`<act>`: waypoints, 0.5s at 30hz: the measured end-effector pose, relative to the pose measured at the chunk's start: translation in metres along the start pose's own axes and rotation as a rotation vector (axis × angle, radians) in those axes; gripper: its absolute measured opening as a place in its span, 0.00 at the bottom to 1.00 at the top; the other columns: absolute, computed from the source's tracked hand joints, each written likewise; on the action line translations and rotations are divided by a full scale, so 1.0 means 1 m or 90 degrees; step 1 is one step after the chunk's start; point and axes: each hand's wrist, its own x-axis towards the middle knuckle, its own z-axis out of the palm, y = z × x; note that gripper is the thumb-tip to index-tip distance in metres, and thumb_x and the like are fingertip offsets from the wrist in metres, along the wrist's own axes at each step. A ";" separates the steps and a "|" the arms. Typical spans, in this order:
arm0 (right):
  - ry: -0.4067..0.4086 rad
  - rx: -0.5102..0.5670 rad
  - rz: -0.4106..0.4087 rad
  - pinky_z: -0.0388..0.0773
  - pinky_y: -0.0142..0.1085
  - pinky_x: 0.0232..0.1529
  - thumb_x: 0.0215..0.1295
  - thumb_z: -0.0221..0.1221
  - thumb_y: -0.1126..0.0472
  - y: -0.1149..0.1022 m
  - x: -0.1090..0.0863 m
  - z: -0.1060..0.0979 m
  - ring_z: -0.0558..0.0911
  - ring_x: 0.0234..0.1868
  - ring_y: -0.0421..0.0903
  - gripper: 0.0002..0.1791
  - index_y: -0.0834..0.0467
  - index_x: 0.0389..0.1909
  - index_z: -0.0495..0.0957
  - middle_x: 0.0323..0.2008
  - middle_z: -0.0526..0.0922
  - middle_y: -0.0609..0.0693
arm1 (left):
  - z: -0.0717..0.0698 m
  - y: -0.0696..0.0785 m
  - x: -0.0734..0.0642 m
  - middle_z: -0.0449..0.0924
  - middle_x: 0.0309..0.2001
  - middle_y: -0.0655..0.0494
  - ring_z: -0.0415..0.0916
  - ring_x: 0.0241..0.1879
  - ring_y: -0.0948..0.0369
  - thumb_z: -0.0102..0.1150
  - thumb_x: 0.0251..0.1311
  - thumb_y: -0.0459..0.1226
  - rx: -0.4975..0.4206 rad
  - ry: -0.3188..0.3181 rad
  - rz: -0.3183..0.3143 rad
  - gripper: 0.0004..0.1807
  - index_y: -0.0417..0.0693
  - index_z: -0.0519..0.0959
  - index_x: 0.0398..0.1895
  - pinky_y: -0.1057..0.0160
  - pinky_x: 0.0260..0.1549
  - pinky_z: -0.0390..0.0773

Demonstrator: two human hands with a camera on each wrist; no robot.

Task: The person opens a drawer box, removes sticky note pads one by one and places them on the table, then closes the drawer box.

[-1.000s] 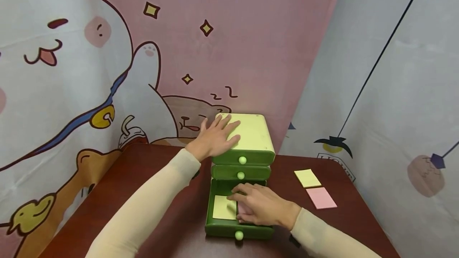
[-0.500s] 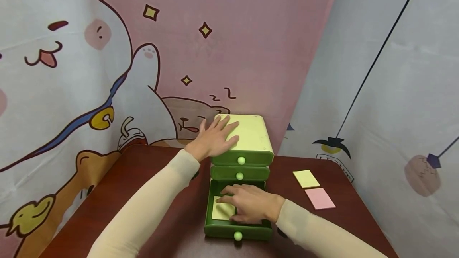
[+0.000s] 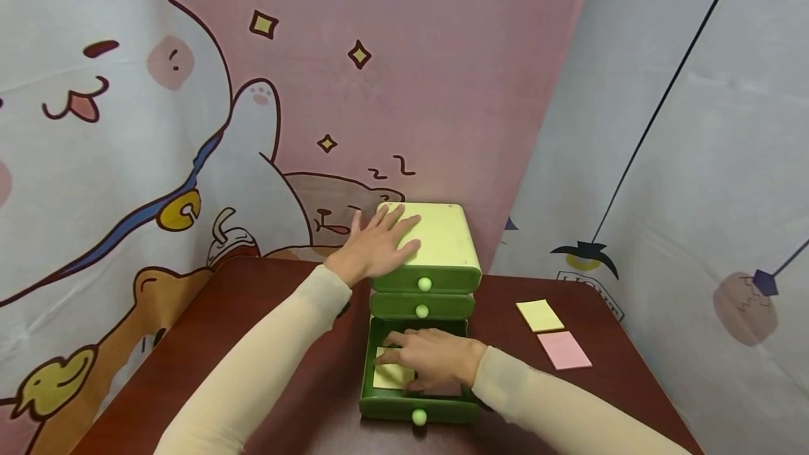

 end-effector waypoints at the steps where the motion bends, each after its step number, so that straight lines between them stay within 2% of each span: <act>1: 0.000 -0.006 -0.006 0.92 0.32 0.57 0.75 0.80 0.41 -0.001 0.002 0.000 0.91 0.62 0.45 0.39 0.36 0.84 0.79 0.77 0.82 0.48 | 0.000 0.000 0.000 0.42 1.00 0.54 0.36 0.99 0.44 0.30 0.90 0.69 -0.001 0.001 0.000 0.41 0.73 0.52 0.99 0.17 0.90 0.33; 7: 0.007 -0.038 -0.031 0.91 0.31 0.56 0.72 0.81 0.41 -0.003 0.011 0.001 0.91 0.58 0.42 0.36 0.34 0.79 0.84 0.74 0.85 0.46 | -0.001 0.000 -0.002 0.43 1.00 0.54 0.36 0.99 0.44 0.30 0.90 0.69 -0.004 0.005 -0.001 0.41 0.73 0.53 0.99 0.16 0.90 0.32; 15: -0.007 0.011 -0.028 0.90 0.28 0.55 0.72 0.81 0.41 -0.002 0.015 -0.001 0.93 0.55 0.38 0.31 0.36 0.74 0.88 0.74 0.85 0.44 | 0.001 0.000 -0.001 0.43 1.00 0.53 0.36 0.99 0.44 0.31 0.90 0.69 0.003 0.005 0.003 0.41 0.72 0.53 0.99 0.16 0.90 0.33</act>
